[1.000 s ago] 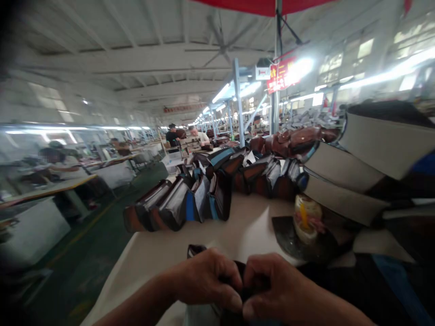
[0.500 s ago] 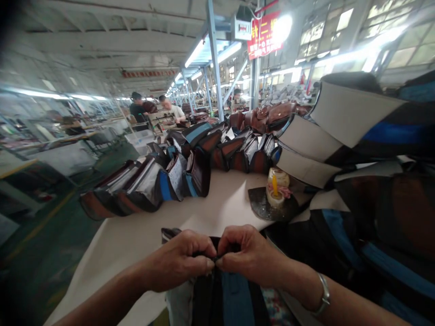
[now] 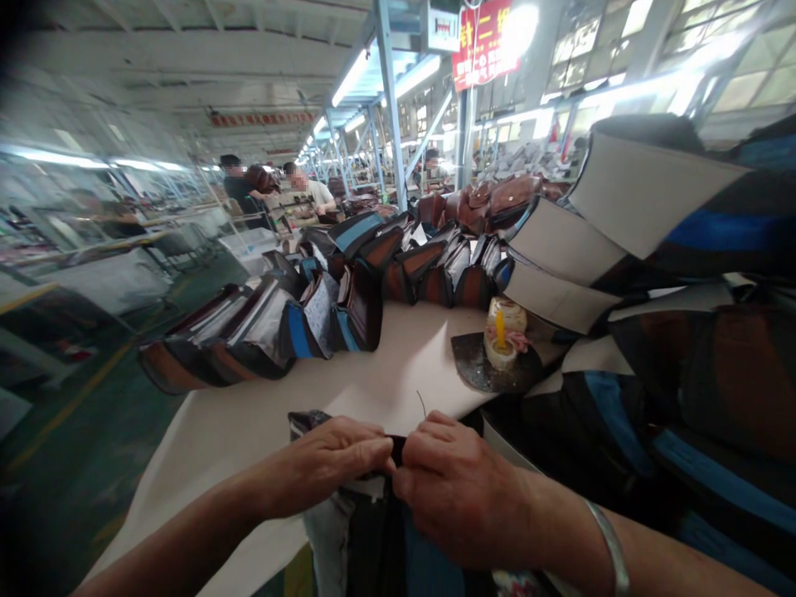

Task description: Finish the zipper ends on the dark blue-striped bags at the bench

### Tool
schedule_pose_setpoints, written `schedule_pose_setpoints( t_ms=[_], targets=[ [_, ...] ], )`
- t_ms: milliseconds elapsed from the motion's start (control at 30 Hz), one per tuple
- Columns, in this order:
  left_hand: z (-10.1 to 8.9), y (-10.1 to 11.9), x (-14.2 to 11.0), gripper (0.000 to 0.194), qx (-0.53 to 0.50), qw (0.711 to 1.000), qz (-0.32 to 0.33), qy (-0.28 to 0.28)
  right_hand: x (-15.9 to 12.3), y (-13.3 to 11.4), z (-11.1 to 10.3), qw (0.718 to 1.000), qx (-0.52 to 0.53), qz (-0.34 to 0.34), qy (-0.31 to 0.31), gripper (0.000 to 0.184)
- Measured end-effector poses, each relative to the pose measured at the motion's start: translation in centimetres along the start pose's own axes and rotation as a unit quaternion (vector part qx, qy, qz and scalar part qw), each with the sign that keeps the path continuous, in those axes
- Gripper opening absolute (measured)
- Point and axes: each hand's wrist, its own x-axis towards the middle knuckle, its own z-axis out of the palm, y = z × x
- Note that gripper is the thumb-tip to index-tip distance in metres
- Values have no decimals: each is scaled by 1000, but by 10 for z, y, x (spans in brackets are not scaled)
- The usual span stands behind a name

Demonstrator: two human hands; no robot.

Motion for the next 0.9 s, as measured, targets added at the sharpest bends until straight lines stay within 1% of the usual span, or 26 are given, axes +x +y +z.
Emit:
schedule_pose_setpoints(
  t_ms=[100, 133, 167, 200, 233, 267, 333, 367, 400, 433, 467, 533, 600, 633, 667, 700, 767, 800, 833, 867, 900],
  targets=[
    [5, -7, 4, 42, -27, 998, -29, -43, -2, -5, -4, 997, -53, -1, -63, 26],
    [7, -7, 4, 40, -31, 998, -29, -47, -4, -7, -6, 997, -43, 0, -62, 24],
    [9, -7, 4, 38, -31, 998, -24, -41, -5, -9, -8, 999, -9, 6, -48, 23],
    [10, -6, 2, 35, -27, 999, -14, -32, -7, -10, -10, 998, 48, 21, -27, 22],
    [11, -3, -1, 31, -21, 1000, -4, -22, -8, -11, -13, 992, 121, 48, -3, 22],
    [12, 1, -4, 27, -11, 1000, 4, -14, -9, -11, -15, 977, 195, 89, 16, 22],
    [13, 9, -10, 20, 13, 1000, 10, -4, -8, -9, -21, 931, 305, 198, 29, 22],
    [13, 14, -13, 17, 27, 1000, 10, 2, -6, -8, -24, 911, 330, 247, 24, 24],
    [14, 17, -16, 15, 43, 999, 11, 10, -4, -6, -27, 901, 331, 281, 19, 26],
    [15, 21, -18, 14, 60, 998, 14, 18, 0, -3, -31, 901, 316, 298, 5, 27],
    [16, 23, -20, 13, 76, 997, 18, 26, 5, -1, -35, 907, 298, 297, -20, 25],
    [19, 26, -22, 12, 98, 994, 28, 37, 14, 2, -43, 921, 272, 263, -91, 18],
    [22, 28, -23, 11, 113, 992, 39, 45, 21, 1, -49, 924, 266, 226, -154, 10],
    [23, 29, -23, 11, 118, 991, 47, 48, 23, -1, -50, 925, 265, 213, -172, 9],
    [23, 31, -24, 12, 123, 989, 58, 54, 24, -5, -49, 930, 250, 203, -174, 10],
    [22, 34, -25, 12, 125, 988, 68, 60, 26, -10, -48, 943, 220, 193, -160, 12],
    [18, 39, -28, 13, 124, 986, 90, 72, 28, -22, -43, 973, 128, 161, -99, 12],
    [15, 42, -30, 13, 120, 985, 99, 76, 31, -27, -41, 984, 87, 142, -65, 11],
    [12, 44, -33, 14, 115, 984, 108, 79, 34, -30, -41, 989, 66, 124, -36, 10],
    [8, 46, -36, 14, 109, 984, 117, 80, 38, -31, -42, 990, 79, 113, -22, 9],
    [4, 45, -40, 15, 100, 984, 125, 77, 41, -29, -44, 986, 122, 111, -25, 8]
  ],
)
